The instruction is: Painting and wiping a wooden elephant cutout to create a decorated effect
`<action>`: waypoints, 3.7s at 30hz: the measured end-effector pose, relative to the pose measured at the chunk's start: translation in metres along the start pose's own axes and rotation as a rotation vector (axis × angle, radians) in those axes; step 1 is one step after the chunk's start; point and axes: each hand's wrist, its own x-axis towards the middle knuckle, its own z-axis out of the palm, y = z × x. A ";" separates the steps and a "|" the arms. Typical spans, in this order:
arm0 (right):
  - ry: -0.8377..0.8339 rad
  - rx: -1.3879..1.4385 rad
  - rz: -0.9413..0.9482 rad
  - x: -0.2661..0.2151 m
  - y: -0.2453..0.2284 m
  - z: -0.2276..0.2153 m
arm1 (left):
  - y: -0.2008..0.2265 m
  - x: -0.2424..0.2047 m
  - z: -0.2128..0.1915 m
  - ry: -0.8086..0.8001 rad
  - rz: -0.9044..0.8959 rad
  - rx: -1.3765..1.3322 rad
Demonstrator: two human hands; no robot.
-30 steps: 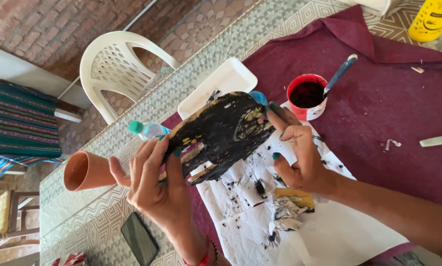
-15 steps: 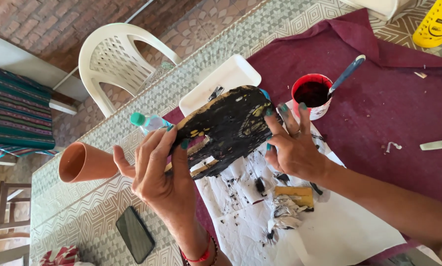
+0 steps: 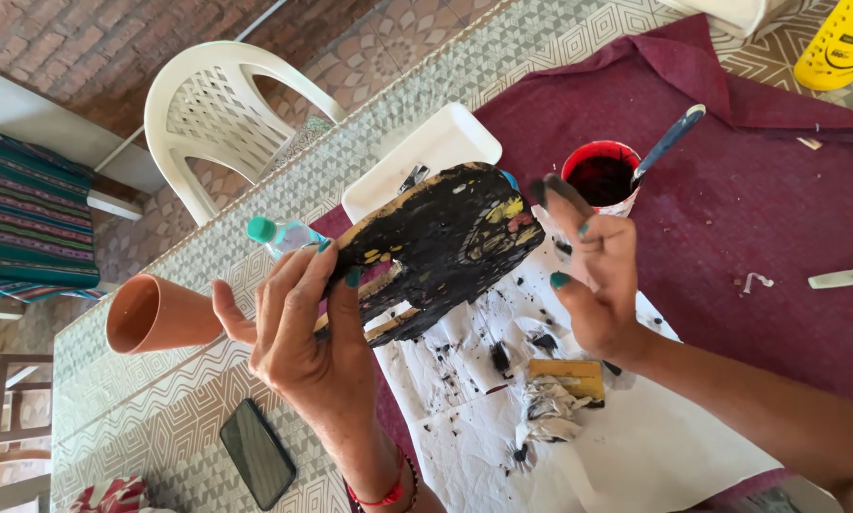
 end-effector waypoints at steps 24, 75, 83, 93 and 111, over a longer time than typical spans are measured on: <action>0.243 -0.132 0.663 -0.028 0.012 -0.026 | -0.004 -0.001 0.002 0.009 -0.014 -0.017; -0.477 -0.756 0.492 0.056 -0.045 -0.009 | -0.110 -0.151 -0.006 0.207 -1.166 -0.988; -0.669 -0.924 0.623 0.057 0.007 -0.004 | -0.122 -0.188 0.005 0.096 -1.482 -0.821; -0.719 -0.895 0.592 0.024 0.053 -0.030 | -0.108 -0.185 -0.007 -0.145 -1.398 -0.708; -1.086 -0.826 0.176 -0.091 -0.032 -0.018 | -0.161 -0.221 -0.015 -0.347 -1.420 -0.671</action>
